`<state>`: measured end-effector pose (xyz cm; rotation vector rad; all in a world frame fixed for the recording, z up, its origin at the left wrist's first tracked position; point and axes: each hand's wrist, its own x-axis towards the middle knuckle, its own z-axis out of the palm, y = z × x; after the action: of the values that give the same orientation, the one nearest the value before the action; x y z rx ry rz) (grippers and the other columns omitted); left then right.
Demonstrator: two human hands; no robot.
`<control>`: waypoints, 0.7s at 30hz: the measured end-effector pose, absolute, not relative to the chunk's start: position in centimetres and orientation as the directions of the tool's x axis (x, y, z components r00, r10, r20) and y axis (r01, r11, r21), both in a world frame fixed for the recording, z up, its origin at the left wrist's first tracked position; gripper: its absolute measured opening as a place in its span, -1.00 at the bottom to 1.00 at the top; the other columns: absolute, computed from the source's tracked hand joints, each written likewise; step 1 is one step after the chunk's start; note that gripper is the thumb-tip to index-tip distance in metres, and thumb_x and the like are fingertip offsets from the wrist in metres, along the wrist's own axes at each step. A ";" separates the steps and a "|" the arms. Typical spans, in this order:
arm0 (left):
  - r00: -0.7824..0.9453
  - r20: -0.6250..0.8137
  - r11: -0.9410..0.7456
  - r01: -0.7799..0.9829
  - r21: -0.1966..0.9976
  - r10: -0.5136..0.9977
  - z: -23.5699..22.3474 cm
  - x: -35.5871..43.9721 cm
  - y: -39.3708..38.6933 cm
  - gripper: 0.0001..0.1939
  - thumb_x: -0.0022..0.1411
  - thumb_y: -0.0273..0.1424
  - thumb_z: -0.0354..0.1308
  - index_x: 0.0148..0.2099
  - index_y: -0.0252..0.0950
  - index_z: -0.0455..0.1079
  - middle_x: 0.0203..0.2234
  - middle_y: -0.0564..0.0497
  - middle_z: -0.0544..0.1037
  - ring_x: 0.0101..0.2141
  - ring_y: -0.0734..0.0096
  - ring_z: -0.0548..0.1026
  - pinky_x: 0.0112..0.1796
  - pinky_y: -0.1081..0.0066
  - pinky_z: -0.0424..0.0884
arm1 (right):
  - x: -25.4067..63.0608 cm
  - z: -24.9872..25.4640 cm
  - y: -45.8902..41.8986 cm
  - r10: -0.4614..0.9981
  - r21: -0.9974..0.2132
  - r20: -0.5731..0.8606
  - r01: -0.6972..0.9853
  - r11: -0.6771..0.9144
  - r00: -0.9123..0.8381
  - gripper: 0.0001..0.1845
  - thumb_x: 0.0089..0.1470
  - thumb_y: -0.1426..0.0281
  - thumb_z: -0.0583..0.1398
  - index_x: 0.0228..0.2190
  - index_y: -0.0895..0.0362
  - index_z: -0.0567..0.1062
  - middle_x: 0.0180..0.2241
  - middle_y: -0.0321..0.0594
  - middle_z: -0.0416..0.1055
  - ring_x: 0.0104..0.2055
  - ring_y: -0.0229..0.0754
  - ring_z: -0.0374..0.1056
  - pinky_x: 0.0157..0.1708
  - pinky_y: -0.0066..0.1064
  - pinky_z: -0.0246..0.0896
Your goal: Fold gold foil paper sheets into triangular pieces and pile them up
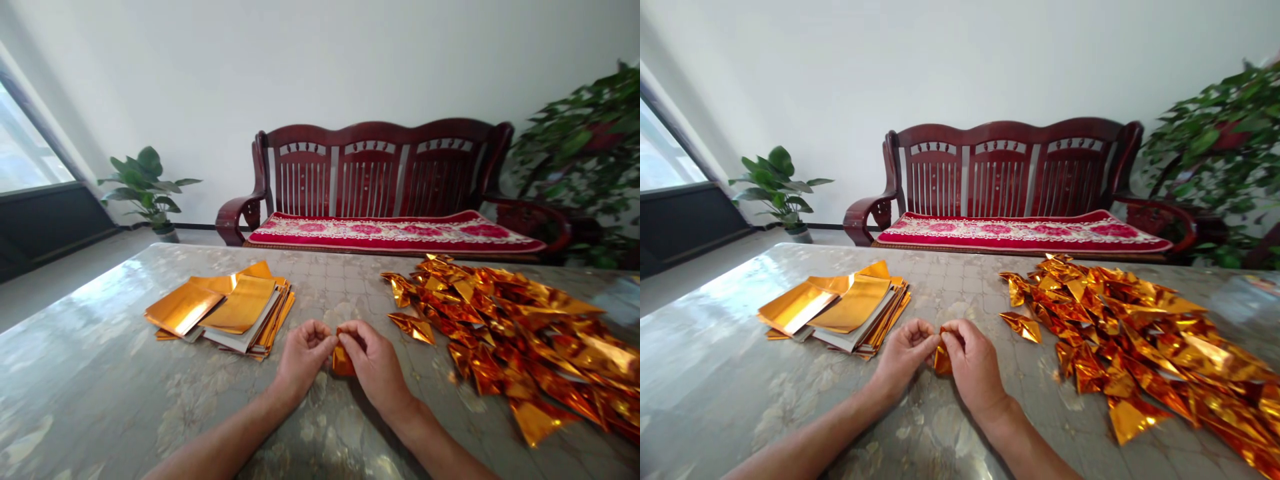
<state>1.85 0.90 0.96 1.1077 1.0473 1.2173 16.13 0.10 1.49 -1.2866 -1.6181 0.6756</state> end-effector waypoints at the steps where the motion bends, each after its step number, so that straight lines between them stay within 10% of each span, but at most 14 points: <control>1: 0.078 -0.014 0.026 -0.155 0.988 0.997 0.9 1.8 0.9 -0.65 -0.05 -0.19 0.36 -0.40 -0.31 0.31 -0.64 0.19 0.36 -0.64 0.61 0.30 -0.58 0.56 0.29 | 16.2 1.5 0.1 0.941 -0.843 0.336 0.438 0.312 -0.023 -0.84 0.16 0.32 0.12 -0.34 0.06 0.50 -0.35 -0.26 0.53 -0.30 -0.15 0.43 -0.26 -0.39 0.25; 8: 0.027 0.101 -0.101 -0.020 0.995 0.994 1.4 1.2 1.3 -0.73 0.12 -0.19 0.24 -0.34 -0.34 0.46 -0.52 0.09 0.48 -0.48 0.55 0.41 -0.42 0.55 0.34 | 16.5 1.9 0.0 0.913 -0.756 0.385 0.521 0.395 -0.134 -0.81 0.20 0.36 0.09 -0.39 0.04 0.48 -0.36 -0.28 0.47 -0.28 -0.19 0.38 -0.26 -0.42 0.18; 21: 0.367 -0.205 0.297 -0.214 0.931 0.907 1.0 -0.4 2.0 -0.51 -0.11 -0.07 0.44 -0.36 -0.34 0.35 -0.66 0.08 0.51 -0.68 0.62 0.38 -0.58 0.62 0.28 | 17.7 3.0 0.6 0.899 -0.662 0.266 0.613 0.432 -0.347 -0.81 0.18 0.37 0.12 -0.46 0.06 0.45 -0.42 -0.32 0.45 -0.30 -0.23 0.33 -0.29 -0.45 0.08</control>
<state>-0.37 2.03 1.00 0.9748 0.8818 0.8902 17.71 0.55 2.96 -1.2681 -2.0806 0.6111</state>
